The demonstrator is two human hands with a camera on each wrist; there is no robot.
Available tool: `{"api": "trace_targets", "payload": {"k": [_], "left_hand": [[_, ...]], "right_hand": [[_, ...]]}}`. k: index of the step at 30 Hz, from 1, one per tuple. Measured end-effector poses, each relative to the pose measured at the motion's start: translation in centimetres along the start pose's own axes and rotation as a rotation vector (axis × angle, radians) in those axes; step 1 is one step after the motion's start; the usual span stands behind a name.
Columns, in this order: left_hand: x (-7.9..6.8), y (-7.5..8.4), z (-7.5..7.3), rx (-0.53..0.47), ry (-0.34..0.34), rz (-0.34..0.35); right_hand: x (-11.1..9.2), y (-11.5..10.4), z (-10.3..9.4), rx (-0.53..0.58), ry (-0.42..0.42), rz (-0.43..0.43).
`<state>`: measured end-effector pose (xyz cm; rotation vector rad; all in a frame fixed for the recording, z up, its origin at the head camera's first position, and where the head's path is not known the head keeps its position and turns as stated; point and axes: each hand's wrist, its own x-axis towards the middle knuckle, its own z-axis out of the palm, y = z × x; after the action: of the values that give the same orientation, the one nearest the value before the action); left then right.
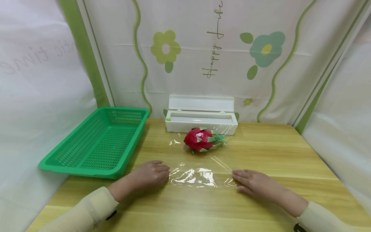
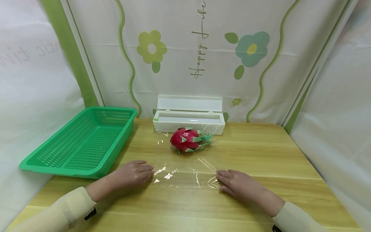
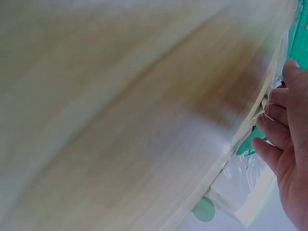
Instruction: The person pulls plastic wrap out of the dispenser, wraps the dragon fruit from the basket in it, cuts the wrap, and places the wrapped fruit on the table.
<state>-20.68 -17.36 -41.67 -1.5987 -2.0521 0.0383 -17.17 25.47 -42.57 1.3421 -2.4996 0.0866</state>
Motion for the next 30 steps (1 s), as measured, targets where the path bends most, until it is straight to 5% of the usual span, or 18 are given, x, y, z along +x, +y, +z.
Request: {"api": "trace_targets", "payload": {"k": [4,9,15,30], "left_hand": [[-0.09,0.12,0.03,-0.034,-0.048,0.005],[-0.19,0.56,0.03,-0.118,-0.195,-0.019],[-0.39,0.60,0.00,-0.107,-0.293,-0.021],[-0.03,0.49,0.38,-0.004,-0.182,0.061]], "right_hand": [[-0.04,0.01,-0.01,0.018,-0.003,0.008],[-0.12,-0.03,-0.02,0.029,-0.009,0.013],[-0.29,-0.10,-0.18,0.039,-0.046,0.029],[-0.27,0.11,0.05,0.017,-0.071,-0.011]]}}
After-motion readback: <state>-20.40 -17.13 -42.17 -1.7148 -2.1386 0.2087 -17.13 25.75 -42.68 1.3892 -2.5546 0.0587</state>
